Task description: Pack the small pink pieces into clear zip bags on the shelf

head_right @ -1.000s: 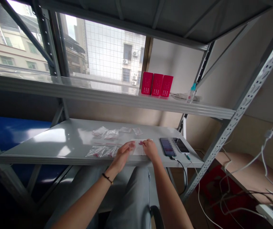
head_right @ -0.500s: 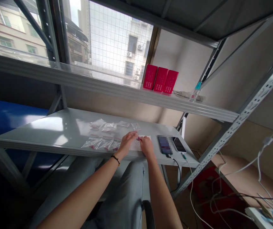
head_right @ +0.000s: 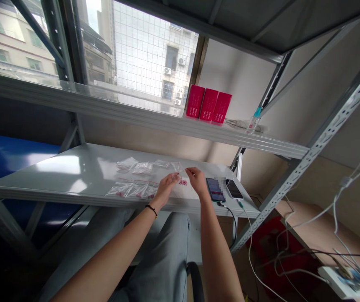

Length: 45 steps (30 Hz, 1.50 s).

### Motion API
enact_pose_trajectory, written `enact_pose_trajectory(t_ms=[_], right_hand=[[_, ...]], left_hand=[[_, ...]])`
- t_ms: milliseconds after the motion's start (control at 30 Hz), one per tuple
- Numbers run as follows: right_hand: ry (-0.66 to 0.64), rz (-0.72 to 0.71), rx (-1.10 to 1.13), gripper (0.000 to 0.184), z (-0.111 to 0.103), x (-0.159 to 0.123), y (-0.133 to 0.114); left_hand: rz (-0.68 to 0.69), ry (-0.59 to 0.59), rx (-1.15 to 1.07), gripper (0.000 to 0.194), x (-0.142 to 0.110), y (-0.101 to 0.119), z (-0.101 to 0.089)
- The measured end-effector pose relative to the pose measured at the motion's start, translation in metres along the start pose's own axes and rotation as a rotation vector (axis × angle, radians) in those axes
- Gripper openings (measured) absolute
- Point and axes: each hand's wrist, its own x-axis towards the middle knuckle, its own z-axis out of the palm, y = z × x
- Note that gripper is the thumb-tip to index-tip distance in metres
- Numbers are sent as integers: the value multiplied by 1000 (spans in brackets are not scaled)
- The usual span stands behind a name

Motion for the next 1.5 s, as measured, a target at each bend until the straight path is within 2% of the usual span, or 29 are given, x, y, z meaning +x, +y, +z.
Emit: enact_pose_trajectory(t_ms=[133, 300, 600, 867, 967, 1067, 1167, 1233, 1300, 1400, 1500], right_hand=[[-57, 126, -150, 22, 23, -13, 10], [-112, 174, -301, 23, 44, -21, 9], [-168, 171, -412, 25, 46, -13, 7], [-140, 133, -354, 19, 49, -7, 9], [-76, 132, -282, 17, 44, -7, 8], [11, 119, -168, 19, 28, -5, 7], [64, 65, -17, 33, 8, 1, 1], [50, 4, 76, 39, -2, 4, -7], [5, -65, 142, 34, -9, 5, -16], [-35, -143, 207, 27, -13, 2, -25], [-88, -209, 252, 29, -14, -6, -26]], left_hand=[[-34, 63, -11, 35, -2, 3, 0], [-75, 107, -8, 31, -5, 8, 0], [-82, 101, -14, 32, -6, 12, 1], [-71, 95, -26, 30, -6, 13, 2], [-61, 96, -27, 30, -6, 11, 1], [-47, 81, -32, 31, -5, 9, 0], [-24, 38, -37, 34, -4, 7, -1], [-7, 8, -40, 36, -3, 7, -1], [1, -11, -40, 38, -3, 6, -1], [-18, -8, -39, 42, -3, 5, -2], [-38, -2, -39, 51, -3, 3, -4]])
